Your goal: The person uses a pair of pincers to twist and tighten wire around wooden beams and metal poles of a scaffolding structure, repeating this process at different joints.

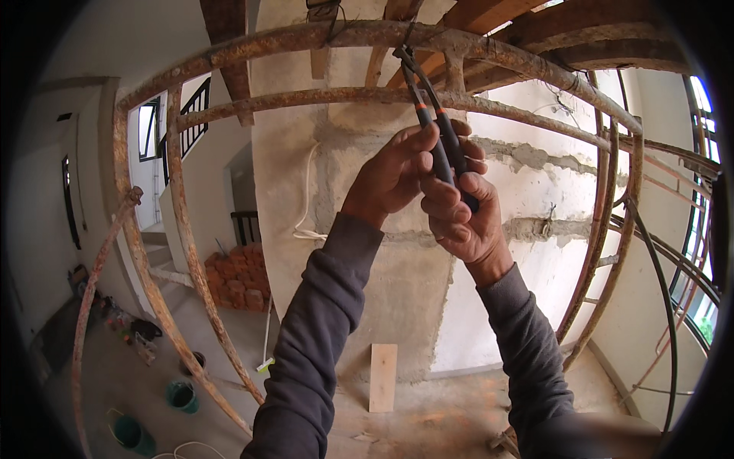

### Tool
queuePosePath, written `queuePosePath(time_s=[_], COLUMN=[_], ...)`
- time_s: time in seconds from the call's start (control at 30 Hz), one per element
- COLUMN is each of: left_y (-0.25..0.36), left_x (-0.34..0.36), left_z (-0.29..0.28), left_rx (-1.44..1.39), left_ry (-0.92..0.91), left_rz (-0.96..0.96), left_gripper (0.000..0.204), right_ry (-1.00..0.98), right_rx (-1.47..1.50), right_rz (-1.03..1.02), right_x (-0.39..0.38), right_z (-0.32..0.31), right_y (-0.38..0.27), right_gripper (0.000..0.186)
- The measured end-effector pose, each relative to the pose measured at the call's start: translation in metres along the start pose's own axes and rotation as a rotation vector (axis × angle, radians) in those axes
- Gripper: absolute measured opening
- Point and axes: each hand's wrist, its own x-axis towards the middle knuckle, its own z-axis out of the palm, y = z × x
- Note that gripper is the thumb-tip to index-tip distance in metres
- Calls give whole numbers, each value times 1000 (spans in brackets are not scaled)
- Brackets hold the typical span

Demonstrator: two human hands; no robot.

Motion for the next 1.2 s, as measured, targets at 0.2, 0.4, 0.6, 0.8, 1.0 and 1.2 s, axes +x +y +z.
queuePosePath(time_s=[0.2,0.4,0.6,0.8,1.0,1.2], left_y=[2,-1,-1,-1,5,13], left_x=[6,10,13,6,-2,-11], left_z=[0,24,44,48,46,9], left_rx=[64,148,285,464,317,113], left_ry=[-26,273,438,546,305,155], left_rz=[36,35,66,76,35,2], left_gripper=[48,33,39,37,45,49], right_ry=[474,820,879,781,152,10], right_rx=[-758,-1645,-2021,-1216,-187,-2], right_rz=[-28,-320,-168,-132,30,-22], right_x=[-20,-16,1,2,-10,7], right_z=[40,79,90,85,31,8], right_y=[-10,1,-1,-2,-22,14], right_gripper=[45,60,37,29,41,41])
